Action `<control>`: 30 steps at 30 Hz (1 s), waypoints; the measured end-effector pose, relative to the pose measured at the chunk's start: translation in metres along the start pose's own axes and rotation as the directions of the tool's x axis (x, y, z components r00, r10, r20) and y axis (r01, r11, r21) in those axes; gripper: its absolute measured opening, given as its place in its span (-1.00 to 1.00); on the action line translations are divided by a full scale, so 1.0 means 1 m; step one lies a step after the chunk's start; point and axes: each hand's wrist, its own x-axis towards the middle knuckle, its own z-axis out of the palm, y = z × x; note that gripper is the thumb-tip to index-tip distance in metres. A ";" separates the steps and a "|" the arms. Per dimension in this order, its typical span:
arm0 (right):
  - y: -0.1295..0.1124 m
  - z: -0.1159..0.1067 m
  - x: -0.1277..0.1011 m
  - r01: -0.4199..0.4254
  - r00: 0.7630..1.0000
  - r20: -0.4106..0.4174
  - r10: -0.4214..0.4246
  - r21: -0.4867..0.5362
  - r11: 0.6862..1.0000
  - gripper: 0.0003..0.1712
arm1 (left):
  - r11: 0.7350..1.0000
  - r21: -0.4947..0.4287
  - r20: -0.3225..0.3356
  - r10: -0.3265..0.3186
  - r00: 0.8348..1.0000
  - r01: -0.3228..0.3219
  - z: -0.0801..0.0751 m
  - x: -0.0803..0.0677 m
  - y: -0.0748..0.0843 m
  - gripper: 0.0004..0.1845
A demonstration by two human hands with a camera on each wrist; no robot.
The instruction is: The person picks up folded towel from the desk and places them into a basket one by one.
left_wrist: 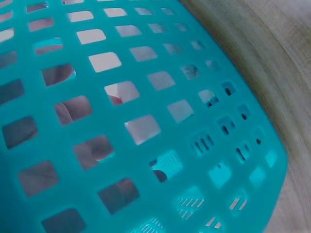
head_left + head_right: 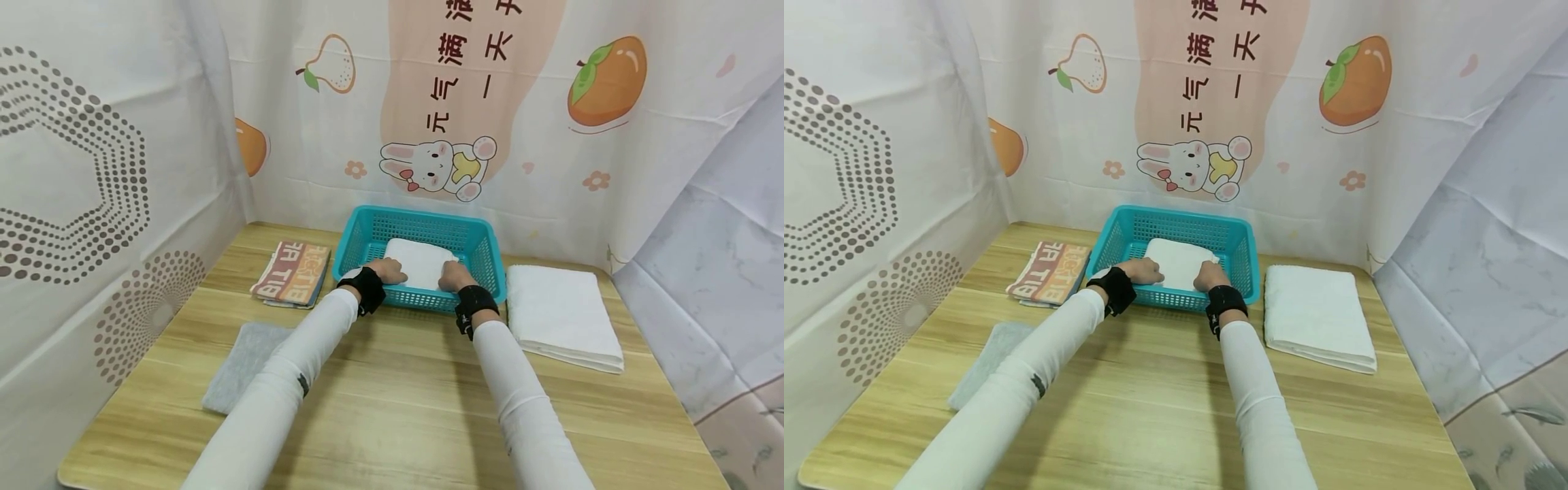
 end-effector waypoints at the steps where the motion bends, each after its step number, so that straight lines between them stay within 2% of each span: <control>1: 0.000 0.000 0.000 0.001 1.000 0.005 -0.001 0.001 1.000 -0.84 | 1.000 -0.010 0.002 0.000 1.000 0.000 0.000 -0.001 0.000 -0.43; 3: 0.001 0.000 0.001 0.004 1.000 0.006 -0.004 0.000 1.000 -0.88 | 1.000 -0.025 0.003 0.004 1.000 -0.004 -0.001 -0.003 0.000 -0.42; 5: 0.000 0.000 0.001 0.006 1.000 0.006 -0.006 0.005 1.000 -0.82 | 0.999 -0.039 0.003 0.010 1.000 -0.009 -0.002 -0.006 0.000 -0.40; 10: -0.001 -0.001 -0.001 0.020 1.000 0.010 -0.020 0.021 1.000 -0.54 | 0.997 -0.067 0.008 0.023 1.000 -0.022 -0.004 -0.010 0.000 -0.36; 16: -0.004 -0.006 -0.005 0.018 1.000 0.007 -0.018 0.044 0.999 -0.38 | 0.996 -0.087 0.013 0.014 1.000 -0.013 -0.006 -0.005 -0.002 -0.34; 19: -0.005 -0.009 -0.008 0.028 1.000 -0.013 -0.027 0.073 0.997 -0.33 | 0.997 -0.070 -0.008 0.026 1.000 -0.027 -0.006 -0.005 -0.002 -0.33; 25: -0.009 -0.013 -0.017 0.103 0.993 -0.074 -0.095 0.110 0.989 -0.32 | 0.994 -0.058 -0.108 0.091 0.990 -0.097 -0.008 -0.013 0.003 -0.34; 30: -0.015 -0.010 -0.035 0.220 0.965 -0.168 -0.200 0.110 0.969 -0.34 | 0.991 -0.034 -0.209 0.118 0.971 -0.127 0.000 -0.024 0.008 -0.36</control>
